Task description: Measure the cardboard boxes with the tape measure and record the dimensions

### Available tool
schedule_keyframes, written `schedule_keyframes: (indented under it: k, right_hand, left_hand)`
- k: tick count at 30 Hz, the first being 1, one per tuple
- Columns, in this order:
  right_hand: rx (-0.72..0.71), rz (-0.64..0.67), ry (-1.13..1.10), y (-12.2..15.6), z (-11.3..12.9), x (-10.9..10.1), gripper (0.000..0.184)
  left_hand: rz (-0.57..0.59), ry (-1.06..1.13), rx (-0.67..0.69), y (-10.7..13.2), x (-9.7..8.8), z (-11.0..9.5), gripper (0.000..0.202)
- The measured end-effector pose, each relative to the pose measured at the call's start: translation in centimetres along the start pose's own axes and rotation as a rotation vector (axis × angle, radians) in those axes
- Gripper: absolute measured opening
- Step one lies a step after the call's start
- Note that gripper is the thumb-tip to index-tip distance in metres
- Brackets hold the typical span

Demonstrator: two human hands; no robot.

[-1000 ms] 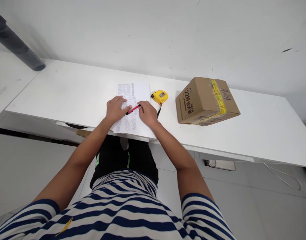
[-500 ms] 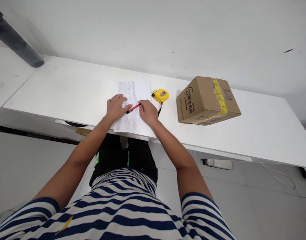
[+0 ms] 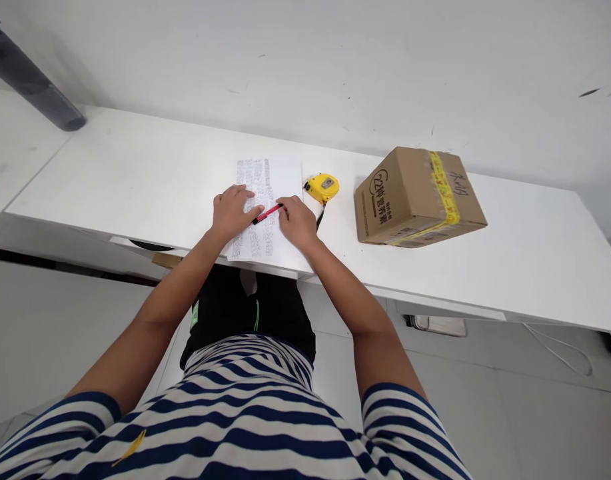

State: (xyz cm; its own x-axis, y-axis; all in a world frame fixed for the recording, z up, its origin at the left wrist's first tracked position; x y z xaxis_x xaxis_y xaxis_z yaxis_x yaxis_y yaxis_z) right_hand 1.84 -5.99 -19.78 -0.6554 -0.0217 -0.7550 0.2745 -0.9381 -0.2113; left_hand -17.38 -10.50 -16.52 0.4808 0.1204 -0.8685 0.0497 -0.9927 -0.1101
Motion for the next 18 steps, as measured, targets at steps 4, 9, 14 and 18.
schedule_keyframes:
  k: [4, 9, 14, 18]
  right_hand:
    - [-0.001, 0.006, -0.018, 0.2, 0.0, 0.1, 0.034]
    - [0.013, -0.356, 0.039, -1.2, -2.0, -2.7, 0.041]
    - [0.306, -0.425, 0.095, -4.8, -5.6, -4.9, 0.064]
    - [0.445, -0.329, 0.064, -6.1, -6.1, -3.9, 0.07]
  left_hand:
    - [0.007, -0.005, 0.003, 0.0, 0.1, 0.1, 0.046]
    - [-0.011, 0.007, 0.006, -0.3, 0.3, 0.5, 0.046]
    - [0.025, -0.02, -0.022, -1.2, -0.3, 1.3, 0.048]
    - [-0.011, -0.14, -0.016, -2.3, -1.7, 2.6, 0.037]
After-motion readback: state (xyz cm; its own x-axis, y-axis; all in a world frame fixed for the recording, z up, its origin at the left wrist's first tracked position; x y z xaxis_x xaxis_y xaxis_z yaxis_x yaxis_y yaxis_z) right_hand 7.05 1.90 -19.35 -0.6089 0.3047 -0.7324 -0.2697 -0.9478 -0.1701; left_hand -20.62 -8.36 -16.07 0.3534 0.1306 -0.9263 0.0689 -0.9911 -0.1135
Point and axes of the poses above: each hand's wrist, its own y-axis away from the middle knuckle, its own x-axis out of the palm, z = x × y, the point moved 1 cm from there along -y, towards the middle knuckle, and after that the axes turned 5 degrees about x, right-handed, at the moved point
